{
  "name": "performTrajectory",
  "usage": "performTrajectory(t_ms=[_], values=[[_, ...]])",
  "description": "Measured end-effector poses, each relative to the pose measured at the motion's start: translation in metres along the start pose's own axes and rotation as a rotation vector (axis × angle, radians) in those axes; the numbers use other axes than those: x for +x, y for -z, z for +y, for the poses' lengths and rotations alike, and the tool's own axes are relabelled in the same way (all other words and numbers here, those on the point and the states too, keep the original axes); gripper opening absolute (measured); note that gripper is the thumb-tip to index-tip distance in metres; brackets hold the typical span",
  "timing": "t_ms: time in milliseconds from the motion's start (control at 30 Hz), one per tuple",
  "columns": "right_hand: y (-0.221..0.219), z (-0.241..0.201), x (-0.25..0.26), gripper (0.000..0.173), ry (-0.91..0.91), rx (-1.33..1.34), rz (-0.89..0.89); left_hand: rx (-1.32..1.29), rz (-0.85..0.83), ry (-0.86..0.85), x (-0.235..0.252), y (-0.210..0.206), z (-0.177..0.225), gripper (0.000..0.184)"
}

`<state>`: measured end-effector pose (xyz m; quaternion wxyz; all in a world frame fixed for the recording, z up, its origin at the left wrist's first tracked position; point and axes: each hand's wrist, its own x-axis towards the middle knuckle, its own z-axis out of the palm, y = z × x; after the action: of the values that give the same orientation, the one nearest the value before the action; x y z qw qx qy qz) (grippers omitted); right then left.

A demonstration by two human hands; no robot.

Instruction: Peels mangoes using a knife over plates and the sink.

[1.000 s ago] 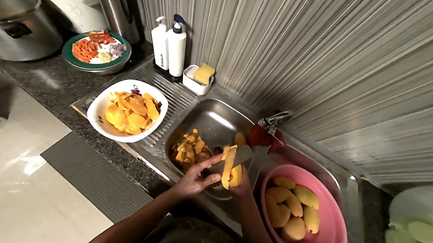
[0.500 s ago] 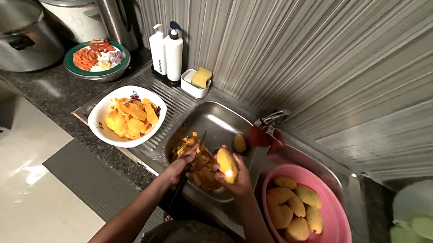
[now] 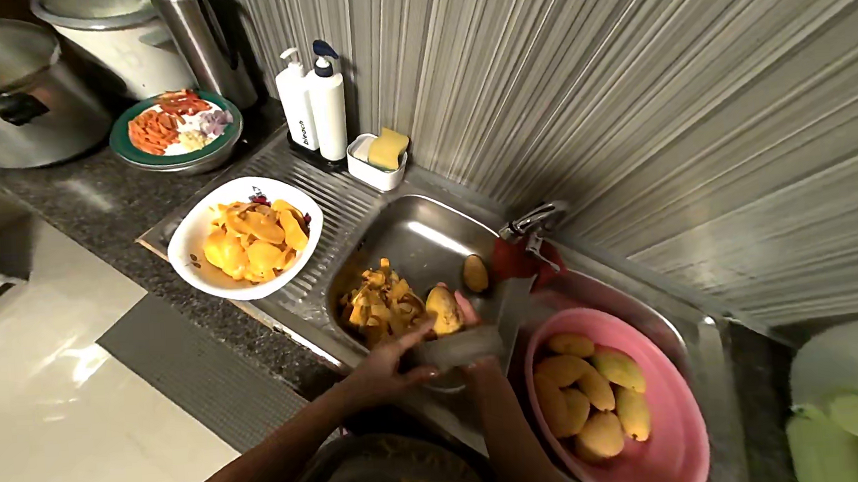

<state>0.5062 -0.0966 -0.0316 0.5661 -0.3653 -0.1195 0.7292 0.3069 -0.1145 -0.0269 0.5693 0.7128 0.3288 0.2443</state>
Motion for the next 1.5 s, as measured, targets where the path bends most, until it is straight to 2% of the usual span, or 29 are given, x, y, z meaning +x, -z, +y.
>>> performTrajectory(t_ms=[33, 100, 200, 333, 467, 600, 733, 867, 1067, 1200, 1433, 1500], values=[[-0.009, -0.004, 0.000, 0.044, 0.047, -0.093, 0.034, 0.142, -0.006, -0.060, 0.000, -0.003, 0.001, 0.073], [-0.019, -0.012, -0.004, 0.045, 0.059, -0.185, 0.078, 0.286, -0.007, -0.071, -0.001, -0.005, 0.002, 0.072], [-0.020, -0.019, -0.010, 0.044, 0.013, -0.152, 0.051, 0.386, 0.011, -0.089, -0.005, -0.003, 0.004, 0.068], [-0.019, -0.024, -0.013, 0.042, 0.009, -0.173, -0.038, 0.528, 0.093, -0.217, -0.007, -0.003, 0.003, 0.064], [-0.025, -0.019, -0.014, 0.041, 0.011, -0.159, -0.026, 0.578, 0.119, -0.281, -0.004, -0.001, 0.005, 0.060], [-0.030, -0.015, -0.016, 0.043, 0.004, -0.196, -0.033, 0.551, 0.095, -0.263, -0.001, 0.000, 0.009, 0.058], [-0.020, -0.001, -0.009, 0.043, 0.050, -0.207, -0.162, 0.471, 0.092, -0.247, 0.002, -0.001, 0.007, 0.056], [-0.016, 0.008, -0.008, 0.037, 0.023, -0.080, -0.268, 0.444, 0.102, -0.240, 0.003, 0.000, 0.002, 0.051], [-0.014, -0.002, -0.012, 0.038, -0.052, -0.034, -0.168, 0.468, 0.066, -0.173, 0.001, 0.019, -0.003, 0.055], [-0.011, 0.009, -0.011, 0.042, 0.093, -0.128, -0.182, 0.409, 0.073, -0.143, 0.009, 0.026, 0.000, 0.054], [-0.005, 0.002, -0.015, 0.051, 0.198, -0.338, -0.195, 0.175, 0.052, -0.204, 0.015, 0.030, -0.007, 0.052], [-0.004, 0.000, -0.015, 0.049, 0.208, -0.401, -0.151, 0.109, 0.045, -0.202, 0.015, 0.029, -0.006, 0.050]])
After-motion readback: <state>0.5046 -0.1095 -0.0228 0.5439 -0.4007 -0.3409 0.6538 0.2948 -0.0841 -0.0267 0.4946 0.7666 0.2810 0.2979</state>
